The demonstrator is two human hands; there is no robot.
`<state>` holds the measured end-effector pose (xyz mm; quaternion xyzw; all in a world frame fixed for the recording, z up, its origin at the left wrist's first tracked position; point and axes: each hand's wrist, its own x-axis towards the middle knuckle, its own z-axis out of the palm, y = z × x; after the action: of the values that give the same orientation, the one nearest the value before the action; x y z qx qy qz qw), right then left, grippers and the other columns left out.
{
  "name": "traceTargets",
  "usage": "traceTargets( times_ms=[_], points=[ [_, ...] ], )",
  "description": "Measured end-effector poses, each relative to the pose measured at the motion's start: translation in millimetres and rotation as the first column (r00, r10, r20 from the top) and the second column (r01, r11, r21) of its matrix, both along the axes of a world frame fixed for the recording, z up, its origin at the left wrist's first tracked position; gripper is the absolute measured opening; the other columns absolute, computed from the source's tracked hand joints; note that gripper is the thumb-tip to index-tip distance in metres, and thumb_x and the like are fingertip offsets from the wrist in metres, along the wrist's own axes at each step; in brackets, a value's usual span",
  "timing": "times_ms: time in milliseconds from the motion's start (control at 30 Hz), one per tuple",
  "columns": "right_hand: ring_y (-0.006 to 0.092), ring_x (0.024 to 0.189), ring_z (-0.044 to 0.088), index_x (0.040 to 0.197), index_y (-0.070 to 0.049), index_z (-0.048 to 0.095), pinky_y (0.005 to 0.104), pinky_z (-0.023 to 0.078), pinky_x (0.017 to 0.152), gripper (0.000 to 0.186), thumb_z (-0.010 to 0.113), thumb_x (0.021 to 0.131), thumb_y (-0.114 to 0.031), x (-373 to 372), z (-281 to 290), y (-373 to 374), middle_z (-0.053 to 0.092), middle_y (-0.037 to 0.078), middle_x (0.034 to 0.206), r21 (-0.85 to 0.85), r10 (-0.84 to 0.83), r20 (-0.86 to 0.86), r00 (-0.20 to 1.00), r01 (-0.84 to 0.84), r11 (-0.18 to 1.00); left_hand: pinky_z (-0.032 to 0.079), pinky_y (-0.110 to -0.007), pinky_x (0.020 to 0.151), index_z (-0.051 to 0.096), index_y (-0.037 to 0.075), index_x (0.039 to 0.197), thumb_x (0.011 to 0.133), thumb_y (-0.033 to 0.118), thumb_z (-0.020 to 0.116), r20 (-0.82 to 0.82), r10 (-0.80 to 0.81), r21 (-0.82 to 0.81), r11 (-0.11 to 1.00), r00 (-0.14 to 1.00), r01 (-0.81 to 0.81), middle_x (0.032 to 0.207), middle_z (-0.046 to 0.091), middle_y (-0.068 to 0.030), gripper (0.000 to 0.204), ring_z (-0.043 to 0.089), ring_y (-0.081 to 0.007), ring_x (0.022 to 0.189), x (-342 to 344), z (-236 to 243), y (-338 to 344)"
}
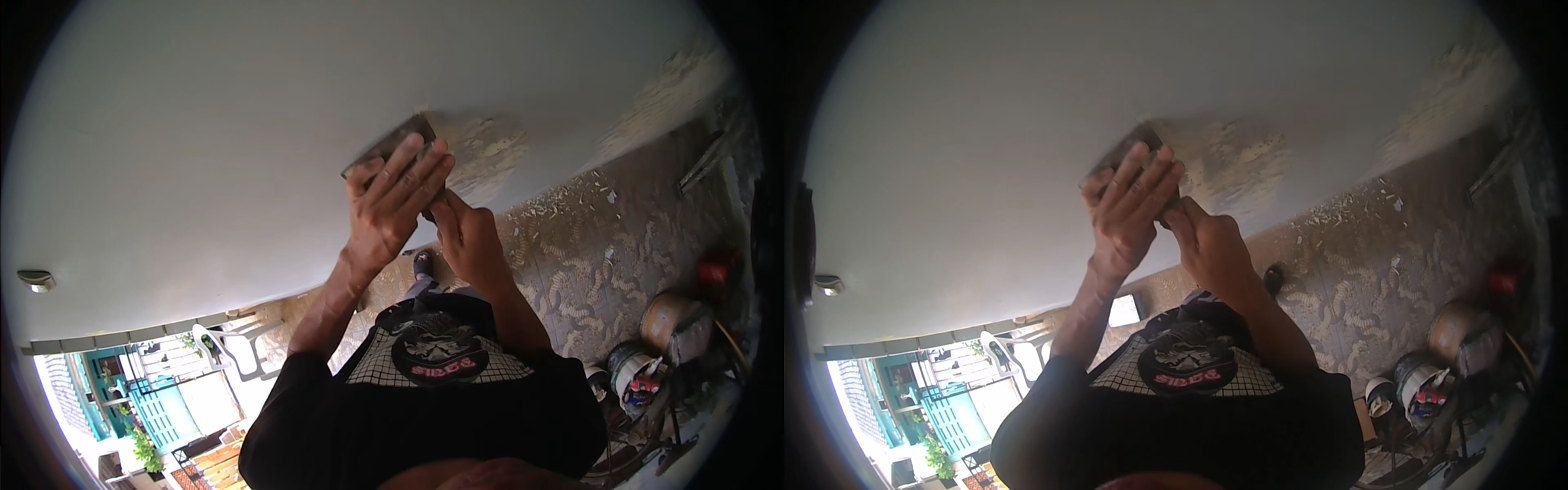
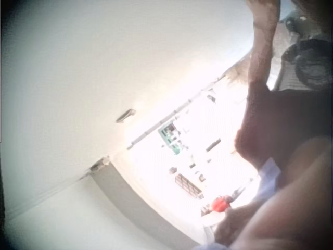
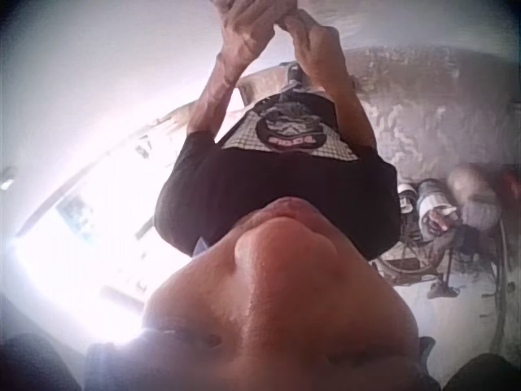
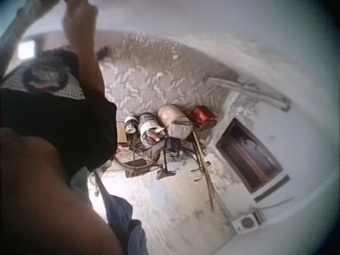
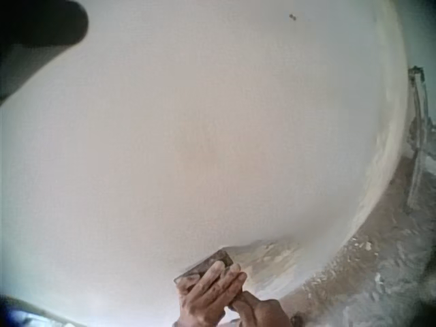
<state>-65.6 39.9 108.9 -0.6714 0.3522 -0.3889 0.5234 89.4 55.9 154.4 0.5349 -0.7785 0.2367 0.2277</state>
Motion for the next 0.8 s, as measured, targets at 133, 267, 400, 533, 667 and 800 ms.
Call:
traceTargets(
  times_ms=[133,267,400,533,667,800],
  points=[
    [0.0425,0.072,0.07,0.101,0.0,0.063,0.0465,0.054,0.063,0.029,0.051,0.108,-0.025,8,-14,3,0.07,0.021,0.078,-0.058,0.011,-0.036,0.999,-0.014,0.998,0.03,-0.035,0.109,0.078,0.022,0.119,0.088,0.013,0.076,-0.011,0.008,-0.03,1.0,1.0,-0.008,0.13,0.073,0.006,0.032,0.061,-0.0149,0.131,10,-14,6],
    [0.0402,0.077,0.073,0.104,0.001,0.064,0.0453,0.055,0.065,0.028,0.052,0.108,-0.024,9,-16,7,0.072,0.019,0.082,-0.069,0.03,-0.057,0.998,-0.033,0.997,0.029,-0.035,0.109,0.079,0.021,0.118,0.088,0.012,0.075,-0.039,0.016,-0.031,0.999,0.999,-0.017,0.13,0.073,0.0048,0.032,0.061,-0.0152,0.131,15,-32,12],
    [0.0406,0.077,0.072,0.105,0.002,0.064,0.0441,0.055,0.065,0.026,0.052,0.107,-0.021,9,-17,4,0.072,0.02,0.082,-0.045,0.017,-0.033,0.999,-0.019,0.999,0.029,-0.036,0.109,0.079,0.021,0.119,0.087,0.015,0.077,0.032,0.012,-0.004,1.0,0.999,-0.012,0.129,0.073,0.0053,0.033,0.06,-0.0149,0.131,10,-18,6],
    [0.0409,0.075,0.072,0.104,0.002,0.064,0.0433,0.055,0.065,0.025,0.052,0.107,-0.02,9,-19,4,0.071,0.02,0.081,-0.056,0.023,-0.013,1.0,-0.024,0.998,0.029,-0.035,0.108,0.079,0.023,0.119,0.085,0.016,0.077,-0.015,0.044,-0.008,0.999,0.999,-0.044,0.129,0.074,0.006,0.035,0.061,-0.0135,0.13,9,-29,13],
    [0.0407,0.075,0.072,0.104,0.001,0.064,0.0434,0.054,0.065,0.026,0.051,0.108,-0.021,8,-12,-2,0.071,0.019,0.08,-0.002,0.025,-0.036,0.999,-0.025,1.0,0.032,-0.034,0.106,0.074,0.023,0.128,0.093,0.019,0.068,0.039,-0.016,-0.015,1.0,0.999,0.016,0.136,0.069,0.0073,0.036,0.058,-0.0122,0.134,12,-13,1],
    [0.0413,0.075,0.071,0.105,0.002,0.064,0.0437,0.054,0.065,0.029,0.049,0.109,-0.023,7,-21,8,0.071,0.02,0.081,-0.001,0.019,-0.017,1.0,-0.019,1.0,0.03,-0.034,0.109,0.078,0.023,0.12,0.087,0.014,0.077,-0.008,0.019,0.032,0.999,1.0,-0.019,0.13,0.073,0.0076,0.034,0.061,-0.0131,0.131,6,-22,12]
  ],
)
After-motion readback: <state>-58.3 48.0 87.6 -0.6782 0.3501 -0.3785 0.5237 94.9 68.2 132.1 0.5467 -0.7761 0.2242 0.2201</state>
